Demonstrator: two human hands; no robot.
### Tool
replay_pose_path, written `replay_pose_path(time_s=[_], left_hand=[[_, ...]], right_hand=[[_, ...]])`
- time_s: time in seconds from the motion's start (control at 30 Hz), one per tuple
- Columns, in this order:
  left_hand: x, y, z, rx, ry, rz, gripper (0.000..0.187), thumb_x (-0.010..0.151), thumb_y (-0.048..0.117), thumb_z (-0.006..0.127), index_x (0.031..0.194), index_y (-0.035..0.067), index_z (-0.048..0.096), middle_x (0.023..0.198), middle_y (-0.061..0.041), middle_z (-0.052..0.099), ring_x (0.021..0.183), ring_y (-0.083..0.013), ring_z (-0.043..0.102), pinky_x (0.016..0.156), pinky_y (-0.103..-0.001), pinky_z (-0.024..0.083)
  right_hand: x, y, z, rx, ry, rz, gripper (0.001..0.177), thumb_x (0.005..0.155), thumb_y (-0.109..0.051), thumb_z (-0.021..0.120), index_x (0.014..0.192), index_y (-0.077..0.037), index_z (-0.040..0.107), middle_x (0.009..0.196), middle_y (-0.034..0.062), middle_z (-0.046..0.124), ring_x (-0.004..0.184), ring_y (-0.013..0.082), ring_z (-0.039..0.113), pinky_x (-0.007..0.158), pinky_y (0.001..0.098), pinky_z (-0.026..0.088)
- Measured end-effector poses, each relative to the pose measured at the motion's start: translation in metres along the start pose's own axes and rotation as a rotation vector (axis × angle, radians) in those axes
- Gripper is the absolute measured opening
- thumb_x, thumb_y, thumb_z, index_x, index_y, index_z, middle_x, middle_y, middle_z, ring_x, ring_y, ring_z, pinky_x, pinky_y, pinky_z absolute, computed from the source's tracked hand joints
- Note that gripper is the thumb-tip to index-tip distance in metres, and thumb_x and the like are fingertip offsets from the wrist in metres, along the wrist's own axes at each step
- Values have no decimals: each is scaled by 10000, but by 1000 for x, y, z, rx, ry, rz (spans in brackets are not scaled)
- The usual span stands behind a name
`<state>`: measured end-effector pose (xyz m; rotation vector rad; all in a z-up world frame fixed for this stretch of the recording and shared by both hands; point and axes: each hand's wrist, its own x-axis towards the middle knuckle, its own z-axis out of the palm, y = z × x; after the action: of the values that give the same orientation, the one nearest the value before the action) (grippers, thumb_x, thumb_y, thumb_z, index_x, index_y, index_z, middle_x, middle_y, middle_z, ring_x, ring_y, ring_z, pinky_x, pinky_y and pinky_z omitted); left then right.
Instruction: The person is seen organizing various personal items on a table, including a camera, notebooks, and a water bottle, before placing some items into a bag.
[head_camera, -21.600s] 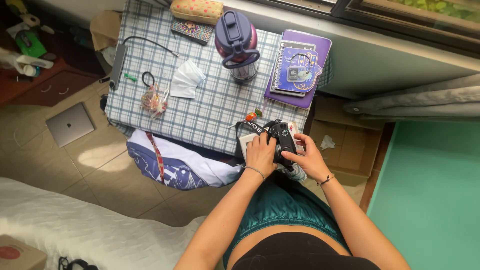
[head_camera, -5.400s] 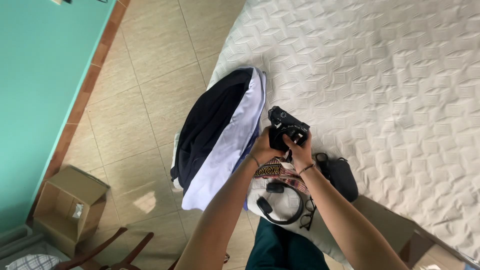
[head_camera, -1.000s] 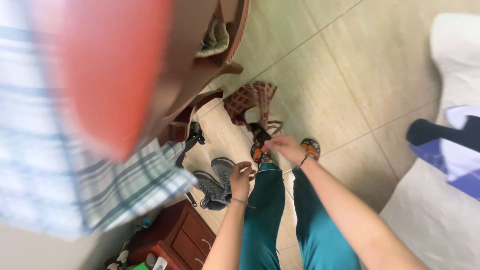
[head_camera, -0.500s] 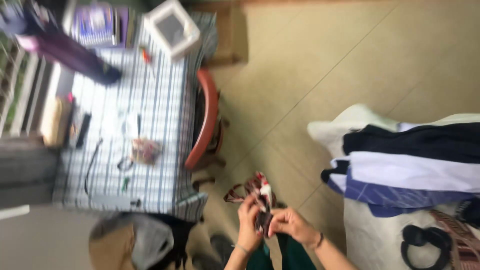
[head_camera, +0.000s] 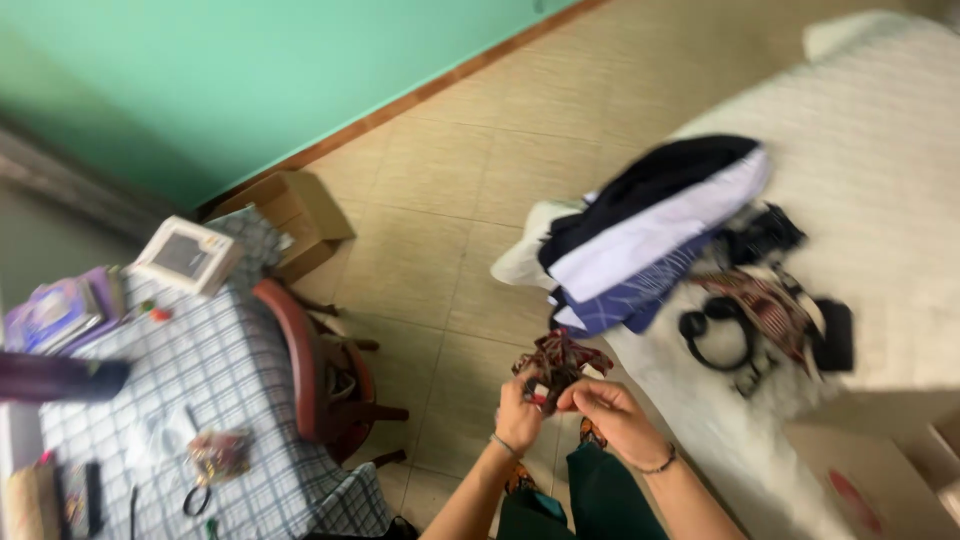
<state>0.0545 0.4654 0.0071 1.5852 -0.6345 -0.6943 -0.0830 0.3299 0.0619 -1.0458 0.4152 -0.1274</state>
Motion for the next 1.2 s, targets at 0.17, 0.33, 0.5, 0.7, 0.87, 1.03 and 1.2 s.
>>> replay_pose_path(time_s=[0.17, 0.33, 0.5, 0.7, 0.87, 1.03, 1.2], left_hand=[[12, 39, 45, -132, -131, -25, 338, 769, -94, 466, 1002, -46, 707, 846, -90, 752, 747, -117, 629, 661, -291, 543], [25, 20, 87, -103, -208, -97, 227, 913, -49, 505, 838, -42, 719, 752, -58, 710, 658, -102, 552, 565, -296, 478], [38, -14, 157, -148, -166, -130, 168, 936, -6, 522, 819, -40, 638, 726, -6, 600, 668, -75, 466, 558, -277, 402], [51, -42, 264, -211, -202, -265, 125, 974, 65, 569, 985, -40, 636, 825, -20, 618, 713, -76, 486, 596, -254, 424], [72, -67, 341, -271, -236, -305, 169, 984, 113, 601, 1068, -33, 599, 887, -17, 643, 761, -78, 542, 647, -250, 472], [104, -52, 399, -273, -267, -347, 194, 966, 139, 617, 1082, -15, 596, 880, -14, 630, 765, -88, 541, 652, -260, 478], [144, -60, 453, -308, -389, -260, 179, 988, 163, 629, 1021, -12, 632, 878, 4, 611, 778, -86, 499, 681, -263, 443]], right_hand=[[-53, -8, -34, 63, 96, -170, 258, 988, -113, 670, 1204, 27, 674, 1110, 110, 715, 1057, 210, 689, 964, 352, 559], [-94, -21, -70, 54, 343, -259, 698, 873, -62, 739, 1489, -134, 418, 1309, 108, 563, 1103, 200, 644, 907, 400, 581], [-122, -15, -131, -673, 517, -276, 906, 734, -186, 908, 1487, -58, 421, 1414, 184, 490, 1275, 321, 524, 1017, 436, 488], [-159, -6, -213, -781, 755, -32, 532, 756, -254, 869, 1213, -44, 693, 1053, 137, 696, 922, 288, 711, 797, 390, 560], [-188, -24, -274, -743, 963, -56, 294, 837, -189, 804, 1061, -17, 722, 997, 115, 702, 851, 271, 718, 760, 373, 557], [-201, -63, -307, -695, 1099, -80, 223, 869, -130, 755, 1059, -21, 711, 993, 117, 684, 852, 283, 690, 746, 368, 548], [-194, -77, -344, -656, 1286, -103, 195, 891, -104, 717, 1058, -4, 704, 1042, 124, 689, 899, 282, 701, 765, 360, 546]])
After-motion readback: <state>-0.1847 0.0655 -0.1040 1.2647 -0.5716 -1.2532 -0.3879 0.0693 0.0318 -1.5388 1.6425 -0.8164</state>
